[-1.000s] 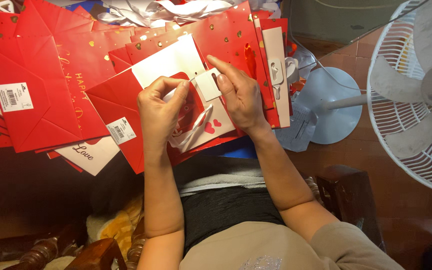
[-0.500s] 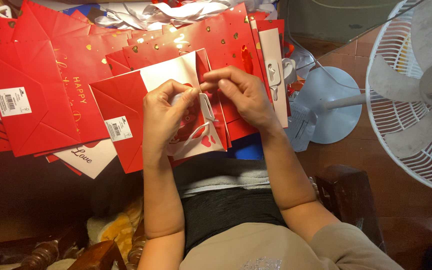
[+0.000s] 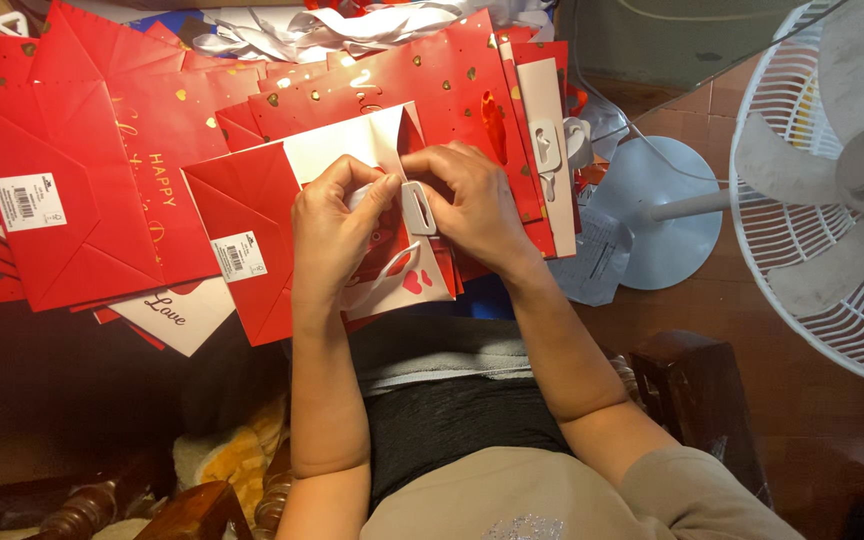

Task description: The person ties ribbons on red Valentine's Day gift bags. They thread red and white ribbons through the bag handles, pull them taut, and tie knots or bows. The person works on multiple bags in sequence, handling each bag one at a time.

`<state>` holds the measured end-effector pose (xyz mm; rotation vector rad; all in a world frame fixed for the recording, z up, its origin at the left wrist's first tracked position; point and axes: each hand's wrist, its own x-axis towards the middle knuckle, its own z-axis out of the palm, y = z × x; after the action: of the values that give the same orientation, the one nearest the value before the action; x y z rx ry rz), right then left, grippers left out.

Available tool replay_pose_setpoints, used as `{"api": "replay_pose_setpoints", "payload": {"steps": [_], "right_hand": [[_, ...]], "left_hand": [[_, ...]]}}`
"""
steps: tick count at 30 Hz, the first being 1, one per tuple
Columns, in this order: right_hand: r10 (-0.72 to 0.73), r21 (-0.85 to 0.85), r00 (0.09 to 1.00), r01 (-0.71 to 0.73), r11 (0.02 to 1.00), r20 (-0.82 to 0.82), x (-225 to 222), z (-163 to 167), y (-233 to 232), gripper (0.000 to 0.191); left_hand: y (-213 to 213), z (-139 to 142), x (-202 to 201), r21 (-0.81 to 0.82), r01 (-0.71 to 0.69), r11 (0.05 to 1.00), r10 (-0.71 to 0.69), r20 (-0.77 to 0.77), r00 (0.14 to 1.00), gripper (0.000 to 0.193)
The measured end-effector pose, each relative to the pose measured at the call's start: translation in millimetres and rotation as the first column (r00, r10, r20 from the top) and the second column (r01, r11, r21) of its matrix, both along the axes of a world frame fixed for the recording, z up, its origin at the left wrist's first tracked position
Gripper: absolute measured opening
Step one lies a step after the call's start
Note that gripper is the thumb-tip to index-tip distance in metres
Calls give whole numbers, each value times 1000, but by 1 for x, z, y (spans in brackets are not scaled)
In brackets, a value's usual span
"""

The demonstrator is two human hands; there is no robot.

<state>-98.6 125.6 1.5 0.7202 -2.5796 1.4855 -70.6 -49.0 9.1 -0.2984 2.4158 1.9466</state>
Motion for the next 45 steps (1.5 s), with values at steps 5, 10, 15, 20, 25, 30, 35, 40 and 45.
{"api": "replay_pose_setpoints", "payload": {"steps": [5,10,15,20,25,30,35,40,45], "right_hand": [[-23,29,998,25,999,-59,-1,-6,-2,14],[-55,-171,982,86,982,178,2,-16,1,11],[96,-596,956,93,798,277,0,-23,6,11],[232,-660,919,40,750,319,-4,-16,10,25],[188,-435,917,-17,900,353,-3,-7,10,29],[105,-287,959,-26,958,264,2,-8,4,26],[11,130,1000,-8,991,-21,2,-20,-1,13],[94,-504,963,48,862,254,1,-27,6,12],[108,-437,949,34,899,295,-1,-21,5,23]], "left_hand": [[-6,-8,-2,27,33,999,-33,-12,999,26],[-16,-19,-3,196,99,976,-95,-27,995,30],[-22,-26,-1,200,127,972,-124,-25,992,31],[-22,-26,-2,238,126,963,-125,-22,992,31],[-20,-25,-3,212,142,967,-142,-15,990,30],[-20,-25,-2,221,147,964,-147,-14,989,31],[-21,-26,-2,246,158,956,-156,-28,987,32],[-24,-28,0,243,154,958,-151,-29,988,33],[-23,-30,0,309,156,938,-150,-43,988,32]]}}
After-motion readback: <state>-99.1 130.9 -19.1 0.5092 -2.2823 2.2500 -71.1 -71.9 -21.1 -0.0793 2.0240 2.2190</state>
